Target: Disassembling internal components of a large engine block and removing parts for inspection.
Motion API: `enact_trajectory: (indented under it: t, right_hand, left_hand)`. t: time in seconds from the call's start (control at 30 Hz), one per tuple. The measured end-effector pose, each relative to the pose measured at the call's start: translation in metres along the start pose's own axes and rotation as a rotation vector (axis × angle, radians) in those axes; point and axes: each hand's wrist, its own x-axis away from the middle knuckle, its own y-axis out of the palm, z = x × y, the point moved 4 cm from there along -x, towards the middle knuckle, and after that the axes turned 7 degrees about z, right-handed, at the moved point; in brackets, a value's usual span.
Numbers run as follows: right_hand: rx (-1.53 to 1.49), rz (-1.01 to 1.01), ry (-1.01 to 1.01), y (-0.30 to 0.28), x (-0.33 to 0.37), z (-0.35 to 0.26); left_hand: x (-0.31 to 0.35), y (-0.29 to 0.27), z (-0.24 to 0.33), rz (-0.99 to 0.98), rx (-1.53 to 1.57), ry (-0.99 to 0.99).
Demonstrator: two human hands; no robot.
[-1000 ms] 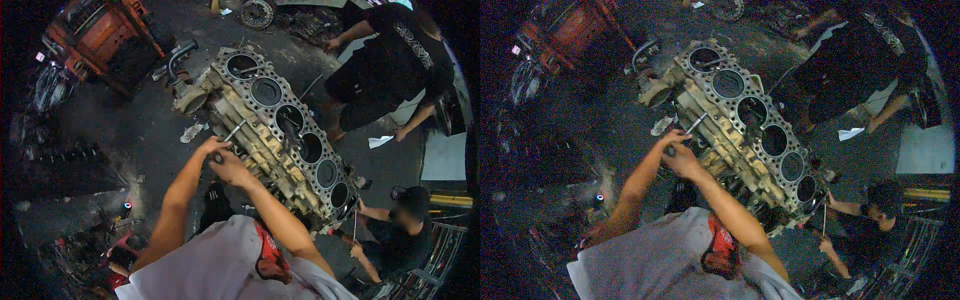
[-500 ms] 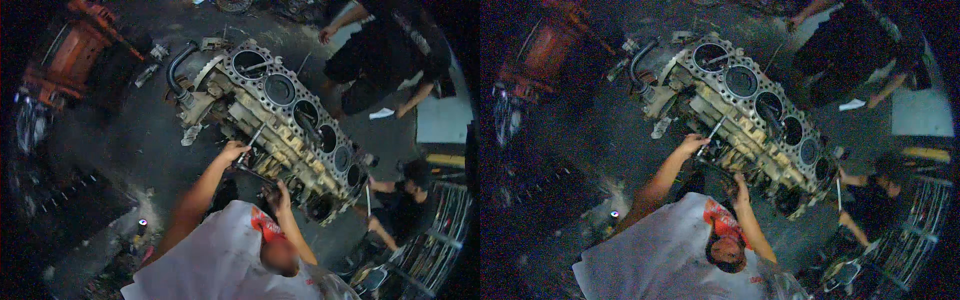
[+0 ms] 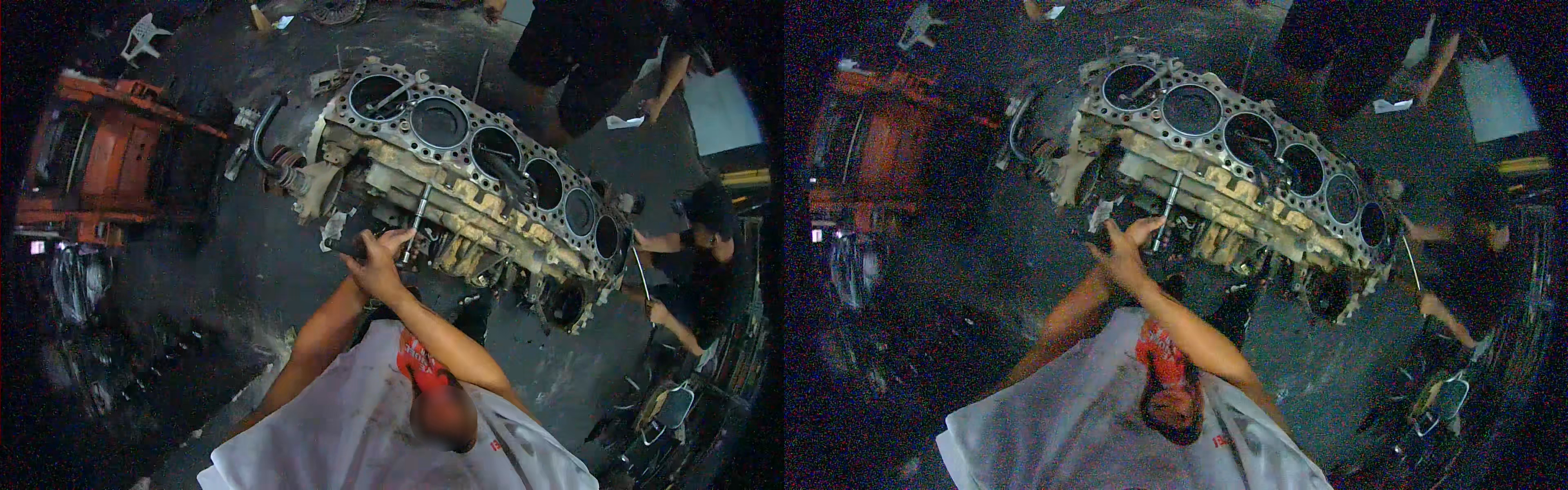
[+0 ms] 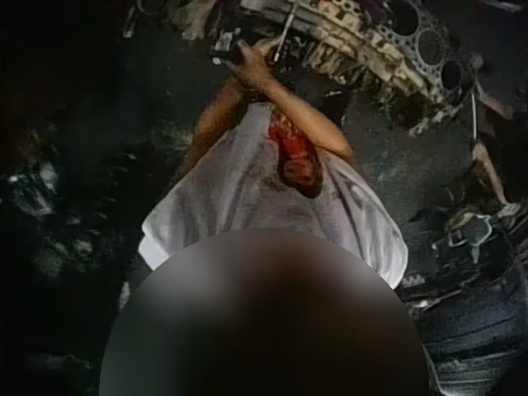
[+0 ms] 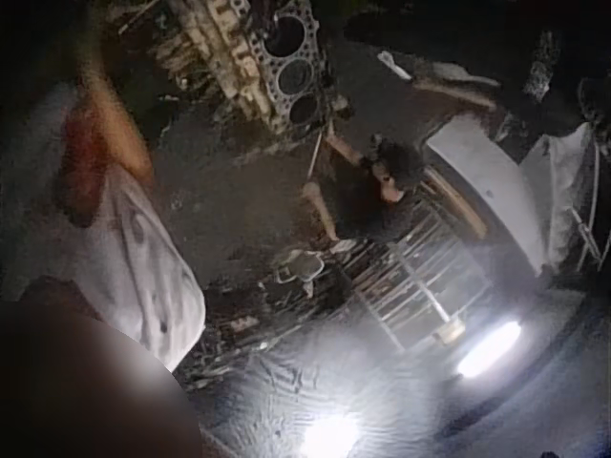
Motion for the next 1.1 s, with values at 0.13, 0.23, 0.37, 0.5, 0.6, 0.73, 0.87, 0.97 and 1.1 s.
enact_trajectory:
  t: [0.13, 0.23, 0.37, 0.5, 0.6, 0.73, 0.87, 0.97, 1.1]
  right_hand:
    - [-0.299, 0.096, 0.547, -0.047, 0.038, 0.046]
    - [-0.826, 0.543, 1.113, -0.099, 0.094, 0.096]
    - [-1.428, 0.637, 1.564, -0.092, 0.123, 0.136]
    - [-0.891, 0.562, 1.143, -0.071, 0.095, 0.099]
    - [-0.585, -0.028, 0.525, -0.026, 0.039, 0.029]
    - [-0.414, 0.026, 0.449, 0.001, 0.016, 0.012]
    - [-0.598, 0.323, 0.779, -0.07, 0.083, 0.057]
    - [-0.968, 0.595, 1.179, -0.097, 0.118, 0.114]
    - [-1.1, 0.522, 1.543, -0.096, 0.118, 0.124]
  left_hand:
    - [-0.009, 0.003, -0.003, -0.057, 0.006, -0.007]
    - [-0.011, 0.007, -0.008, -0.127, 0.043, -0.043]
    - [-0.01, 0.007, -0.009, -0.117, 0.067, -0.05]
    - [-0.012, 0.006, -0.002, -0.095, -0.026, -0.032]
    - [-0.019, 0.007, 0.004, -0.118, -0.139, -0.019]
    - [-0.026, 0.014, 0.008, -0.178, -0.206, -0.015]
    - [-0.016, 0.02, 0.008, -0.082, 0.004, -0.104]
    - [-0.012, 0.024, 0.008, -0.073, 0.059, -0.258]
    - [-0.024, 0.02, 0.002, -0.078, 0.116, -0.283]
